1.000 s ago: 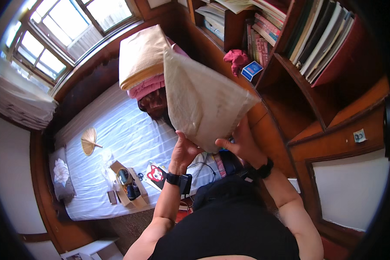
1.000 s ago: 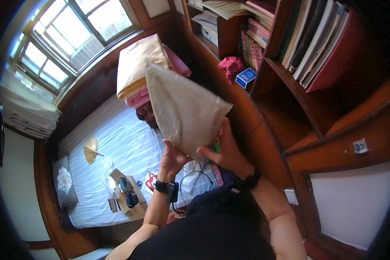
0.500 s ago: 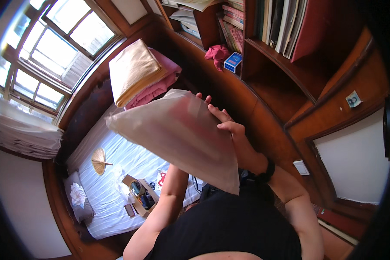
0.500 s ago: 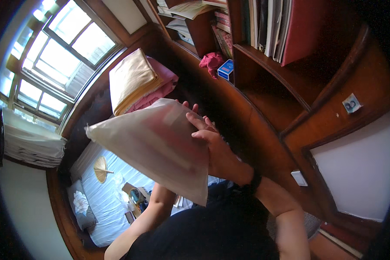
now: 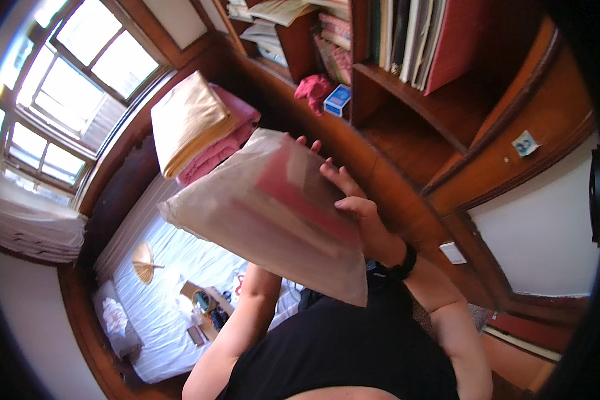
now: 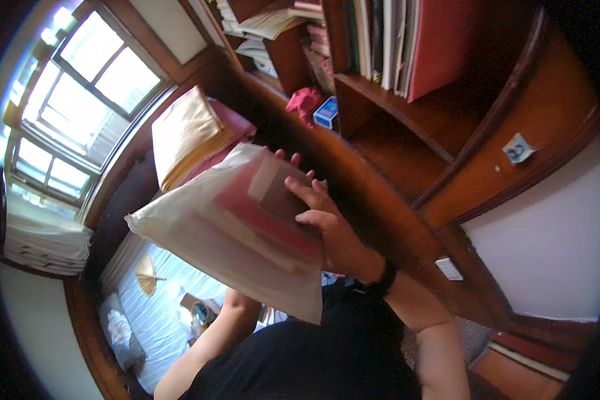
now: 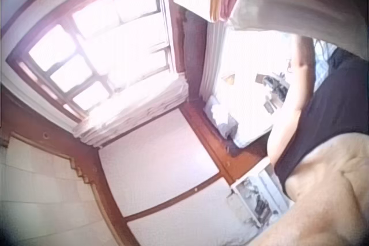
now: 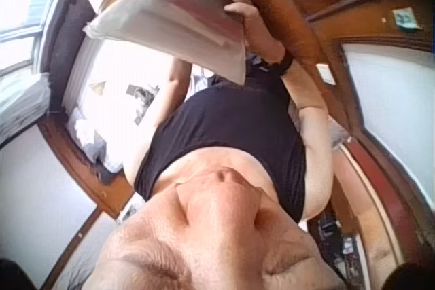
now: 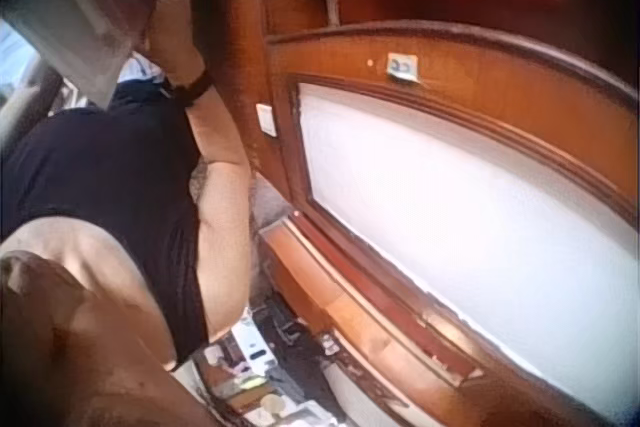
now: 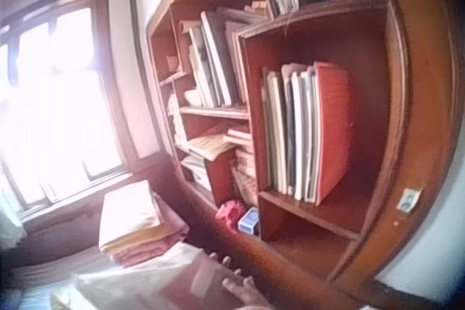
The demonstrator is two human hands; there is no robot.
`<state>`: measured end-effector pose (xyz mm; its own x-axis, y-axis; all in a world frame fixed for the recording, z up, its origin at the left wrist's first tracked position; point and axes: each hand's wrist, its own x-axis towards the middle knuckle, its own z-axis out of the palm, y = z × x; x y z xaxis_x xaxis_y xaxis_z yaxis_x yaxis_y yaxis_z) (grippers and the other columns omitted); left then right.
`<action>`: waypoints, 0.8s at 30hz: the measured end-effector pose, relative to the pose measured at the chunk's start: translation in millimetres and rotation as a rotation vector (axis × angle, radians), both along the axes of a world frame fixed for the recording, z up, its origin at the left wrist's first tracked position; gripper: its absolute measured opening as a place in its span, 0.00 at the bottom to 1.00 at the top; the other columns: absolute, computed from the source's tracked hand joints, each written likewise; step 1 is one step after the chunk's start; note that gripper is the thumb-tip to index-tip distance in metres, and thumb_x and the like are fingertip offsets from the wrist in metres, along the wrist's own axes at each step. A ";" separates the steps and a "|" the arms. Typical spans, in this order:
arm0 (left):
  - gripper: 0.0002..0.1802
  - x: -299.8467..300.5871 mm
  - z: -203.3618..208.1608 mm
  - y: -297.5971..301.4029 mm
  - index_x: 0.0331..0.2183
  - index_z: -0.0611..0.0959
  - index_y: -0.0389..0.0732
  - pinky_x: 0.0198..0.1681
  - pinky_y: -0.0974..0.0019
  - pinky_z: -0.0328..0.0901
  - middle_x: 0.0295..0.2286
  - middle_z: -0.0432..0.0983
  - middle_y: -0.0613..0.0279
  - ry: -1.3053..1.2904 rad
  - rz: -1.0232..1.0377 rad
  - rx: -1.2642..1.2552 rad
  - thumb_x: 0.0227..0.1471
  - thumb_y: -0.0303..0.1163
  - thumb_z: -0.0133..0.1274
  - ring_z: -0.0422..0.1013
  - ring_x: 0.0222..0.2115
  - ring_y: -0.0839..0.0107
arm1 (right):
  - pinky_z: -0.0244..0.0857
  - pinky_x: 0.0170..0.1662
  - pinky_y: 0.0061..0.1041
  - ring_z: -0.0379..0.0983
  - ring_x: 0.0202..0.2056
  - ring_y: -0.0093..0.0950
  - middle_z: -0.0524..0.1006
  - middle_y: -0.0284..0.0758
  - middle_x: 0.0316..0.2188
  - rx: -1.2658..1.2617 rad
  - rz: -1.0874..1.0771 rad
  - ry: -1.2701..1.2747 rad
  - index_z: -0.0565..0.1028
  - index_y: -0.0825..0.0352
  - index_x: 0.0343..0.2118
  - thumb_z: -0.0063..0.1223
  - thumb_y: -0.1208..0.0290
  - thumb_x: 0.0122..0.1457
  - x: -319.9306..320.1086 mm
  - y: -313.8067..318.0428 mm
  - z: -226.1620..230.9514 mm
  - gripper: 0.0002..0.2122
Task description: Cleaning a wooden bookshelf with a cloth and organizing books and folders.
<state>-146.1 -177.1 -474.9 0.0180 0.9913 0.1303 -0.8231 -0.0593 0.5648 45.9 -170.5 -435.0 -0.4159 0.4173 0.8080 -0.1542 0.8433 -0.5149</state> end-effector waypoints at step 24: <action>0.29 6.3 111.4 -48.6 0.49 0.77 0.32 0.50 0.64 0.69 0.44 0.79 0.57 0.789 -0.105 0.083 0.44 0.24 0.68 0.75 0.44 0.70 | 0.54 0.62 0.31 0.60 0.60 0.31 0.64 0.39 0.60 -0.877 -0.048 0.266 0.52 0.66 0.66 0.60 0.60 0.60 76.5 5.4 110.8 0.37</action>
